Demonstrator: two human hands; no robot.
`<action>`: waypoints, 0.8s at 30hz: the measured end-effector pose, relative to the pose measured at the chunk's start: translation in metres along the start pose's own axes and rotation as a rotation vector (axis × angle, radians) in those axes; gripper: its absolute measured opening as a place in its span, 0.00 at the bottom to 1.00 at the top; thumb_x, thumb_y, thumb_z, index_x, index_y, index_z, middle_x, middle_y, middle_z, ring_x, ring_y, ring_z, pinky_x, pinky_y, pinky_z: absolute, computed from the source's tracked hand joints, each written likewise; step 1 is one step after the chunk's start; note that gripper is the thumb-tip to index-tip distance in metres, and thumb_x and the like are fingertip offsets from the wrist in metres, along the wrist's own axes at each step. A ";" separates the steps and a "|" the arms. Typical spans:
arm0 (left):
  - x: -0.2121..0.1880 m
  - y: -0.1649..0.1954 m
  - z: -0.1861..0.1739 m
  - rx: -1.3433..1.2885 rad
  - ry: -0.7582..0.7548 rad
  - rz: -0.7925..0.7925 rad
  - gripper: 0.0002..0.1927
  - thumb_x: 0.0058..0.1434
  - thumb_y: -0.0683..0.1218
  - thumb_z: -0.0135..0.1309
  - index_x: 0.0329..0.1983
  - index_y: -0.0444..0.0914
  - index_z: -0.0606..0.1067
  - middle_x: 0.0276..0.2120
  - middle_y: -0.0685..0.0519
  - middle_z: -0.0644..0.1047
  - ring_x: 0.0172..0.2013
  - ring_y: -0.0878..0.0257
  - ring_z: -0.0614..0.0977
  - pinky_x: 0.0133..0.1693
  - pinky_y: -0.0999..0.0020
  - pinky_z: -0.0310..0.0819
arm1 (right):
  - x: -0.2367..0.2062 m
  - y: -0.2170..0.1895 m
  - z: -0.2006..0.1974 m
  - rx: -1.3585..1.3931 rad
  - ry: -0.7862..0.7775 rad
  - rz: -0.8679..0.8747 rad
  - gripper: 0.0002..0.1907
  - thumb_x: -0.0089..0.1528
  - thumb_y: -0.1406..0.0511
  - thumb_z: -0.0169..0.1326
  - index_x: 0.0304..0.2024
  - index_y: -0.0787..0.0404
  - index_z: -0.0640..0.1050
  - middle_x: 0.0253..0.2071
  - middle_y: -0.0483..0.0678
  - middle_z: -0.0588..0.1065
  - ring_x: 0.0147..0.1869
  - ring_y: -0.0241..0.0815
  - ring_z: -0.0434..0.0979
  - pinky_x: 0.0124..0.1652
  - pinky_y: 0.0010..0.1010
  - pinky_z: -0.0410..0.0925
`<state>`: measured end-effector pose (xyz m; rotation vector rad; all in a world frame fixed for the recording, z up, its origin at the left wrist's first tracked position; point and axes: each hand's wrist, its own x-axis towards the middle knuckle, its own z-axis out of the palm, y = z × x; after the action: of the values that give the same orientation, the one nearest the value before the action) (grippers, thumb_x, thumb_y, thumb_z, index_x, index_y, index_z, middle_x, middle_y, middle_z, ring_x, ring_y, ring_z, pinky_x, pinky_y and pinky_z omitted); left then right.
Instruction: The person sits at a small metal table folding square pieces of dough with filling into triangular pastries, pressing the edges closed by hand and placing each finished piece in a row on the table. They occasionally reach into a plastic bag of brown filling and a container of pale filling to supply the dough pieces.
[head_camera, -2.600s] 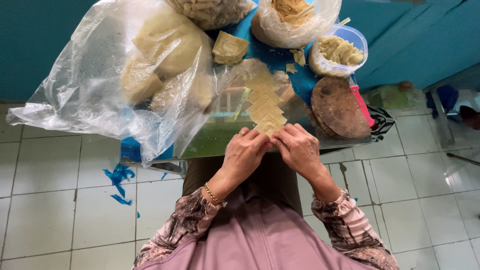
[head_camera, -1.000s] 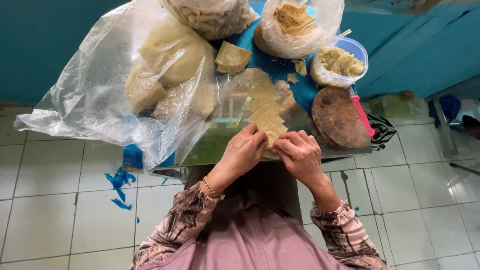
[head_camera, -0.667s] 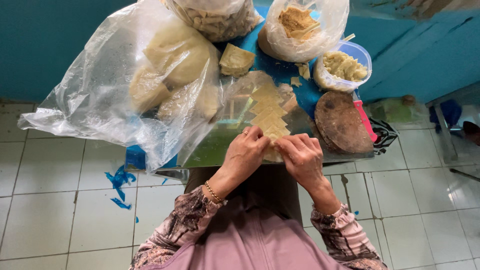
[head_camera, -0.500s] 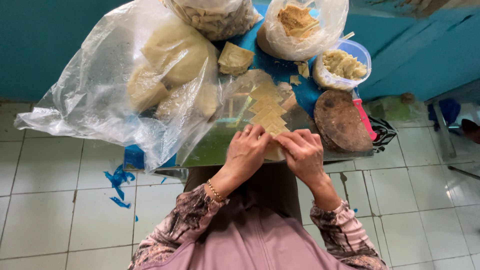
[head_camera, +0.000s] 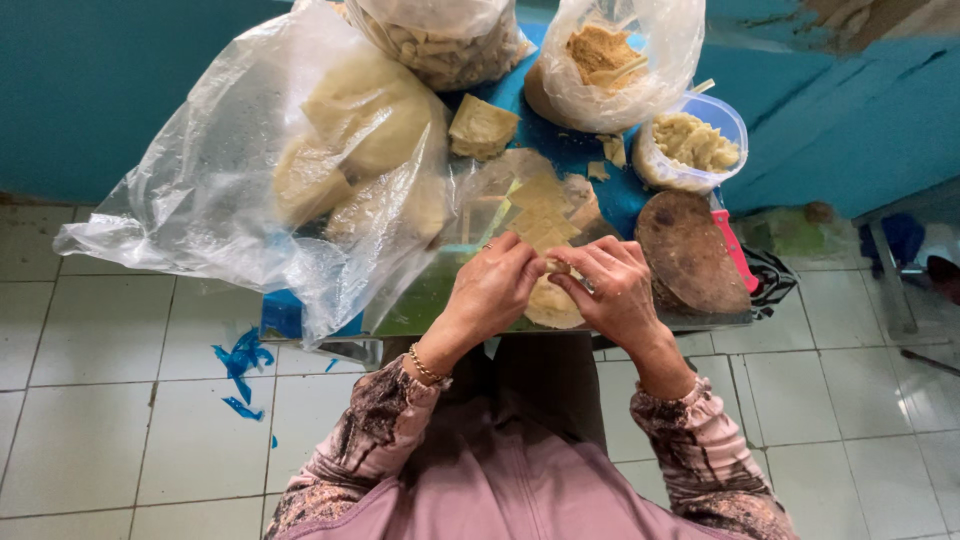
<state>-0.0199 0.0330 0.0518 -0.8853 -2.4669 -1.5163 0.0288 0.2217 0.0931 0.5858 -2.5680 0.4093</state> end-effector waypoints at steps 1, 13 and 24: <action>0.002 -0.001 -0.005 -0.041 -0.001 -0.033 0.10 0.69 0.48 0.52 0.34 0.39 0.78 0.37 0.48 0.76 0.40 0.47 0.80 0.41 0.54 0.74 | 0.009 -0.001 -0.003 -0.008 0.012 -0.046 0.10 0.61 0.63 0.65 0.44 0.53 0.82 0.42 0.38 0.79 0.46 0.42 0.77 0.47 0.37 0.65; -0.053 0.002 -0.010 0.146 0.072 0.267 0.05 0.62 0.45 0.60 0.34 0.40 0.77 0.39 0.53 0.77 0.41 0.55 0.78 0.47 0.58 0.70 | 0.270 0.082 0.036 -0.161 0.412 -0.258 0.04 0.69 0.69 0.55 0.41 0.61 0.80 0.34 0.56 0.76 0.39 0.60 0.77 0.38 0.48 0.68; -0.056 -0.006 -0.008 -0.009 0.025 0.281 0.05 0.62 0.44 0.61 0.35 0.39 0.77 0.39 0.52 0.77 0.41 0.55 0.78 0.49 0.60 0.71 | 0.177 0.216 0.021 -0.553 -0.369 0.508 0.21 0.66 0.44 0.55 0.40 0.51 0.86 0.38 0.59 0.80 0.44 0.60 0.81 0.44 0.53 0.69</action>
<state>0.0216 0.0002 0.0296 -1.1501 -2.2067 -1.4319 -0.2216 0.3417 0.1261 -0.2182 -2.9832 -0.2873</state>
